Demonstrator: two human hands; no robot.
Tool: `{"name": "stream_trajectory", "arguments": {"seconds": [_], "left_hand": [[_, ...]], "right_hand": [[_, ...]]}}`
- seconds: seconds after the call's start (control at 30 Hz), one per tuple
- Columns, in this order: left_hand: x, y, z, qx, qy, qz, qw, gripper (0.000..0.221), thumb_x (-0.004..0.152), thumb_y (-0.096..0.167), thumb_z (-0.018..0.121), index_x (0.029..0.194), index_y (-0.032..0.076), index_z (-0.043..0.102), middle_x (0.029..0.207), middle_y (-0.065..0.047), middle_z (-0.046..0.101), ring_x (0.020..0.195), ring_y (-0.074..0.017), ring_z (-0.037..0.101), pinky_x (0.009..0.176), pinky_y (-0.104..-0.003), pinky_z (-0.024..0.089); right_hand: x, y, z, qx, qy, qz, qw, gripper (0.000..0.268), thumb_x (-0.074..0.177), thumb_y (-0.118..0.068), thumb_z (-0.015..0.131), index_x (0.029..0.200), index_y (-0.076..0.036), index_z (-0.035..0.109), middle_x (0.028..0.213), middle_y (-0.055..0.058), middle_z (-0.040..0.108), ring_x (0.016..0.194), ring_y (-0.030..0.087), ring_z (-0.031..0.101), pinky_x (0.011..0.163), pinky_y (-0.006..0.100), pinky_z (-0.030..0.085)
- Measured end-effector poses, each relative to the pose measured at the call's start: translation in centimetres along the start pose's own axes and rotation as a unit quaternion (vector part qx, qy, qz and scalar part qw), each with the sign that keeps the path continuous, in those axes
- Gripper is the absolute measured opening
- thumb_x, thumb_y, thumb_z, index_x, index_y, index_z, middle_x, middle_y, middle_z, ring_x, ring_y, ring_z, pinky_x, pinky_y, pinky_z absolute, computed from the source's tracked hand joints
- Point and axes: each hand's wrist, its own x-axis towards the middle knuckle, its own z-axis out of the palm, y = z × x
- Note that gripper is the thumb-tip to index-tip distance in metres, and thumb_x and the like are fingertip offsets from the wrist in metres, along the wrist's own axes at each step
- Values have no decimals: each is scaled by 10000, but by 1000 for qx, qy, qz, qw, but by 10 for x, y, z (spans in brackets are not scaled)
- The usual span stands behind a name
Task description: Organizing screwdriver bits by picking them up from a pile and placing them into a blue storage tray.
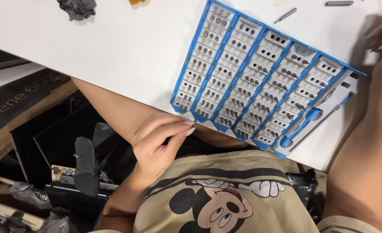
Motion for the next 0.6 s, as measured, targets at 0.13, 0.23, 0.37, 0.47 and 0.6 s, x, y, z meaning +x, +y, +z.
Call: {"name": "stream_trajectory", "arguments": {"seconds": [0.13, 0.23, 0.37, 0.47, 0.6], "left_hand": [[-2, 0, 9, -18, -15, 15, 1000, 172, 918, -55, 808, 1054, 18, 733, 1019, -148, 767, 902, -250, 795, 844, -326, 690], [-4, 0, 15, -32, -23, 27, 999, 181, 900, -38, 829, 1052, 10, 743, 998, -139, 763, 887, -248, 789, 834, -314, 688], [1, 8, 20, -24, -42, 38, 998, 191, 906, -27, 836, 1066, 16, 742, 1009, -133, 763, 895, -240, 782, 858, -324, 677], [3, 9, 25, -25, -58, 56, 996, 179, 907, 0, 841, 1062, 17, 754, 1027, -124, 766, 923, -229, 786, 887, -339, 676], [8, 10, 31, -37, -88, 82, 992, 123, 953, 31, 801, 1069, 35, 762, 1055, -100, 756, 918, -224, 785, 851, -359, 681]], "right_hand": [[-2, -30, 1, 15, 14, 49, 999, 337, 1358, -327, 355, 1486, -87, 554, 1019, -12, 512, 953, 105, 489, 881, 306, 385], [-4, -42, 1, 43, 7, 22, 999, 342, 1392, -326, 369, 1467, -46, 551, 1062, 26, 539, 994, 131, 521, 949, 315, 424], [-8, -70, 3, 58, 31, 59, 996, 404, 1330, -439, 391, 1427, -93, 577, 1057, -28, 533, 1011, 79, 520, 998, 292, 425], [-8, -87, 5, 74, 41, 94, 992, 446, 1257, -509, 404, 1403, -137, 600, 1061, -71, 558, 1014, 41, 526, 1009, 273, 429], [-6, -81, 5, 80, 54, 112, 989, 463, 1239, -587, 438, 1305, -174, 637, 1005, -97, 564, 1005, 11, 535, 1023, 250, 425]]}}
